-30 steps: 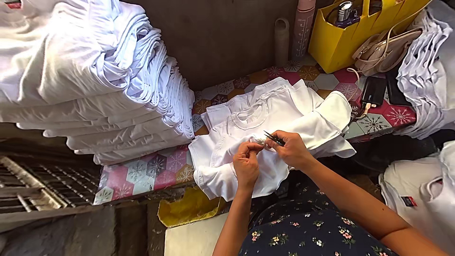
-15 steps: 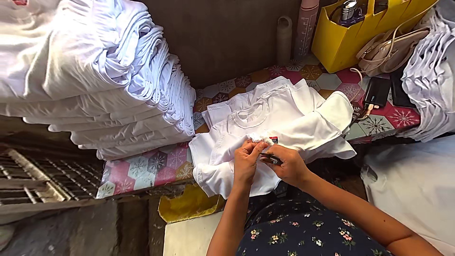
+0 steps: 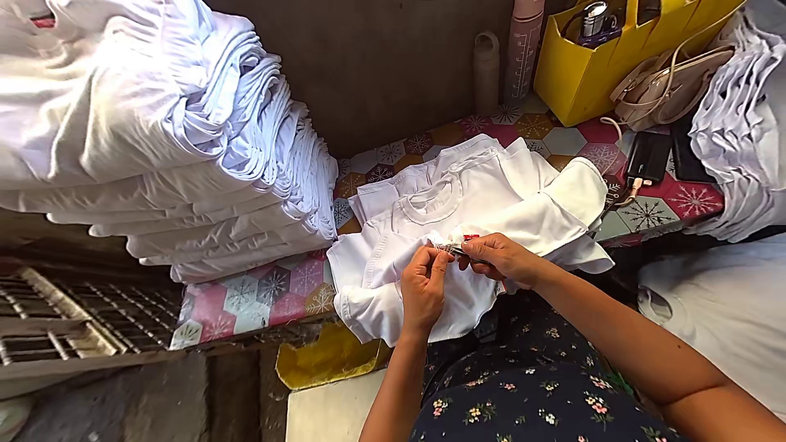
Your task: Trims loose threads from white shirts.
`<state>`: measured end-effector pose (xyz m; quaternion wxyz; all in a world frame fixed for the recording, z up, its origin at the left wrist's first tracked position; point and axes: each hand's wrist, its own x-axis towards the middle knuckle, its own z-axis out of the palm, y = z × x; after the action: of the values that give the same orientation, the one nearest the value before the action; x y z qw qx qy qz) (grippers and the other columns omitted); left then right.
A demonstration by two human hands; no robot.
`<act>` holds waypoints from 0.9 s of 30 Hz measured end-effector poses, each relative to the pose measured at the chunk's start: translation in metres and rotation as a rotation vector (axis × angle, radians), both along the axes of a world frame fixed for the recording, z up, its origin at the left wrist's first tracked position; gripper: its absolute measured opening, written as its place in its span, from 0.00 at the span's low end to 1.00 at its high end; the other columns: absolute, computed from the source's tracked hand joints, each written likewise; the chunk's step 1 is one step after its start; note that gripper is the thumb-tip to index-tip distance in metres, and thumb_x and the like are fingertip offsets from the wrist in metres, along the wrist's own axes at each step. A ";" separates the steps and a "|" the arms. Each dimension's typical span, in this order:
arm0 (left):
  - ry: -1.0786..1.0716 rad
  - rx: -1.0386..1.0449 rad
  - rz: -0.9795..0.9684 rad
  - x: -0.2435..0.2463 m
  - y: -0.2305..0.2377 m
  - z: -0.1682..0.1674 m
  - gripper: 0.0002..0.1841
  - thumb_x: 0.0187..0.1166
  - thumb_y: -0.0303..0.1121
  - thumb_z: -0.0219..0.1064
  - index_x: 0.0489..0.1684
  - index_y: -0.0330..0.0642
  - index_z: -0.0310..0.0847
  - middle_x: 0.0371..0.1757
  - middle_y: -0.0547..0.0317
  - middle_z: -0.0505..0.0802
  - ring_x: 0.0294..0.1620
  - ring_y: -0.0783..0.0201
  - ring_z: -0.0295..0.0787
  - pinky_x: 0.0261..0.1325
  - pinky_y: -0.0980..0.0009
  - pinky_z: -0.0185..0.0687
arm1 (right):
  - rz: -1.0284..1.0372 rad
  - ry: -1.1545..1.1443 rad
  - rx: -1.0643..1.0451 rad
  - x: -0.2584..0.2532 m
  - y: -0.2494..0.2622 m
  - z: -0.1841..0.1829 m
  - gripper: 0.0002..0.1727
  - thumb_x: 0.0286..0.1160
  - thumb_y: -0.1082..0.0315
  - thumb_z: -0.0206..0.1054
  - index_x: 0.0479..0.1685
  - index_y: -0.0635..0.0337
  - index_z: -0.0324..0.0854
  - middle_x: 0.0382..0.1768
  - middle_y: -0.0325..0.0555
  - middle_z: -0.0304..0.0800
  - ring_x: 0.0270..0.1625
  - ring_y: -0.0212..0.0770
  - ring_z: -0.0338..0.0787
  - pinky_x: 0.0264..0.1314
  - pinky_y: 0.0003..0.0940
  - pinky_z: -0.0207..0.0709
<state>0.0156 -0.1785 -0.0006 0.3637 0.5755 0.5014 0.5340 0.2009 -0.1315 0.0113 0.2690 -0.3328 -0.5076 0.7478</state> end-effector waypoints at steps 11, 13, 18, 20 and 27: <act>-0.095 0.017 -0.064 -0.008 0.005 -0.007 0.12 0.82 0.23 0.56 0.30 0.40 0.85 0.33 0.69 0.90 0.38 0.77 0.87 0.48 0.77 0.84 | -0.006 0.039 -0.025 -0.004 0.011 -0.008 0.20 0.92 0.63 0.53 0.29 0.57 0.83 0.11 0.24 0.66 0.11 0.16 0.59 0.14 0.13 0.50; -0.133 0.025 -0.070 -0.008 0.004 -0.009 0.13 0.81 0.23 0.55 0.30 0.42 0.85 0.33 0.70 0.89 0.38 0.77 0.87 0.48 0.76 0.84 | 0.027 0.028 0.011 -0.001 0.010 -0.006 0.20 0.92 0.63 0.52 0.31 0.57 0.85 0.13 0.23 0.67 0.12 0.16 0.59 0.14 0.12 0.50; -0.118 0.031 -0.061 -0.007 0.003 -0.010 0.13 0.81 0.23 0.55 0.29 0.41 0.85 0.32 0.70 0.89 0.38 0.77 0.86 0.47 0.77 0.83 | 0.050 -0.020 0.026 -0.003 0.012 0.004 0.20 0.92 0.64 0.54 0.30 0.59 0.85 0.15 0.24 0.71 0.13 0.16 0.60 0.15 0.12 0.51; -0.086 0.042 -0.057 -0.007 0.003 -0.009 0.12 0.80 0.23 0.57 0.28 0.40 0.86 0.33 0.70 0.89 0.38 0.79 0.85 0.45 0.80 0.81 | 0.057 -0.027 0.017 -0.005 0.014 0.008 0.20 0.92 0.64 0.54 0.29 0.58 0.85 0.15 0.24 0.71 0.13 0.16 0.60 0.14 0.12 0.51; -0.049 0.061 -0.049 -0.009 0.005 -0.009 0.12 0.79 0.23 0.59 0.27 0.40 0.88 0.34 0.70 0.89 0.38 0.80 0.84 0.44 0.82 0.79 | 0.023 -0.080 0.042 -0.008 0.017 0.009 0.21 0.92 0.66 0.56 0.24 0.59 0.83 0.11 0.25 0.68 0.12 0.17 0.58 0.15 0.13 0.50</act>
<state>0.0069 -0.1731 -0.0095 0.3710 0.5853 0.4615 0.5540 0.1925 -0.1149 0.0208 0.2467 -0.3510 -0.5372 0.7262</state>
